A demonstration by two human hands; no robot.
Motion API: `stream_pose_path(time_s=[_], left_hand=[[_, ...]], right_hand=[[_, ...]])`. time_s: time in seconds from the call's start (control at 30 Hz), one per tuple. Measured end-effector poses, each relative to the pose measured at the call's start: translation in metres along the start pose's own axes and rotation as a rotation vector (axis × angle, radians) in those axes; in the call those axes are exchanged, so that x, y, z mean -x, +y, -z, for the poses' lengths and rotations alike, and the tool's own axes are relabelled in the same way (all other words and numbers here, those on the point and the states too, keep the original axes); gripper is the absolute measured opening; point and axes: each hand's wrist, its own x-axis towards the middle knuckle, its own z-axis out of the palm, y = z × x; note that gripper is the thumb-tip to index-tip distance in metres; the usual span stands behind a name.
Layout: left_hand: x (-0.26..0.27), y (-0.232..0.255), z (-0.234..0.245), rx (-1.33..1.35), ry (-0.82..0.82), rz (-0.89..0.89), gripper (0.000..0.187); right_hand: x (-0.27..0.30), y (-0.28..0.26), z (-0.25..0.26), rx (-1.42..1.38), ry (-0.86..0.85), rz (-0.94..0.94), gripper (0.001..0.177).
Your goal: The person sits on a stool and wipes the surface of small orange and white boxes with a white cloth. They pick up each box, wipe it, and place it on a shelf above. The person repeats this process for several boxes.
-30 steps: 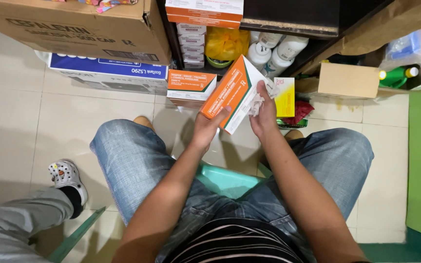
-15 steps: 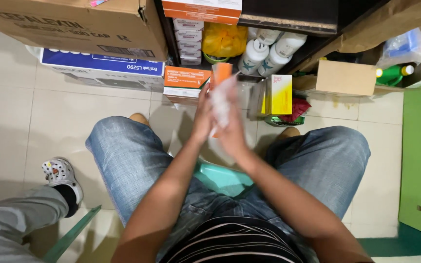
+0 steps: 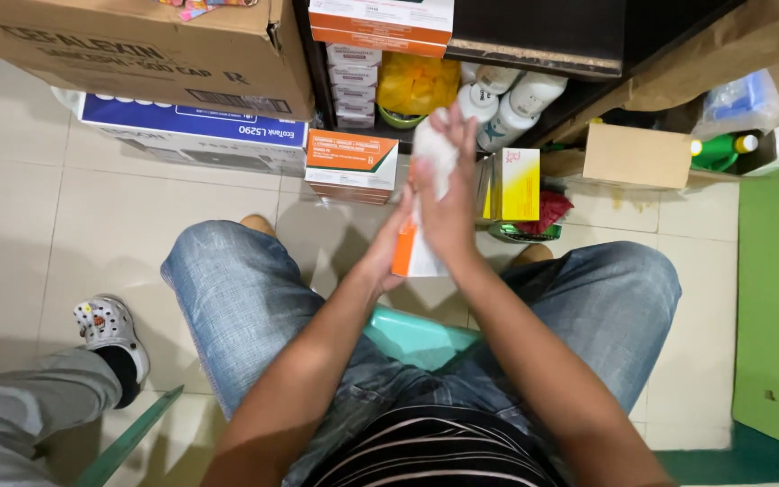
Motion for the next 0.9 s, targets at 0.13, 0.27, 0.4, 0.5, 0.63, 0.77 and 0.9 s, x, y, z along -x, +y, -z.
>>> stream_pose_path(time_s=[0.13, 0.27, 0.4, 0.5, 0.63, 0.77, 0.9], left_hand=[[0.000, 0.014, 0.036, 0.150, -0.085, -0.123, 0.072], [0.005, 0.025, 0.016, 0.256, -0.004, -0.123, 0.081], [0.031, 0.025, -0.023, 0.279, -0.026, -0.068, 0.075], [0.035, 0.039, -0.026, 0.334, -0.031, -0.107, 0.075], [0.043, 0.054, -0.030, 0.394, 0.025, -0.184, 0.078], [0.044, 0.055, -0.037, 0.331, 0.049, -0.149, 0.086], [0.038, 0.055, -0.030, 0.377, 0.106, -0.160, 0.089]], right_hand=[[0.037, -0.019, 0.005, 0.170, -0.351, 0.187, 0.067], [0.033, -0.012, 0.016, 0.218, -0.491, 0.202, 0.065], [-0.004, 0.005, 0.024, 0.082, -0.236, -0.132, 0.062], [0.009, 0.021, 0.012, -0.048, -0.146, -0.430, 0.063], [0.018, -0.025, 0.019, -0.224, -0.161, -0.511, 0.057], [0.031, -0.015, 0.037, -0.183, -0.173, -0.595, 0.057], [0.033, -0.010, 0.056, -0.017, -0.171, -0.735, 0.044]])
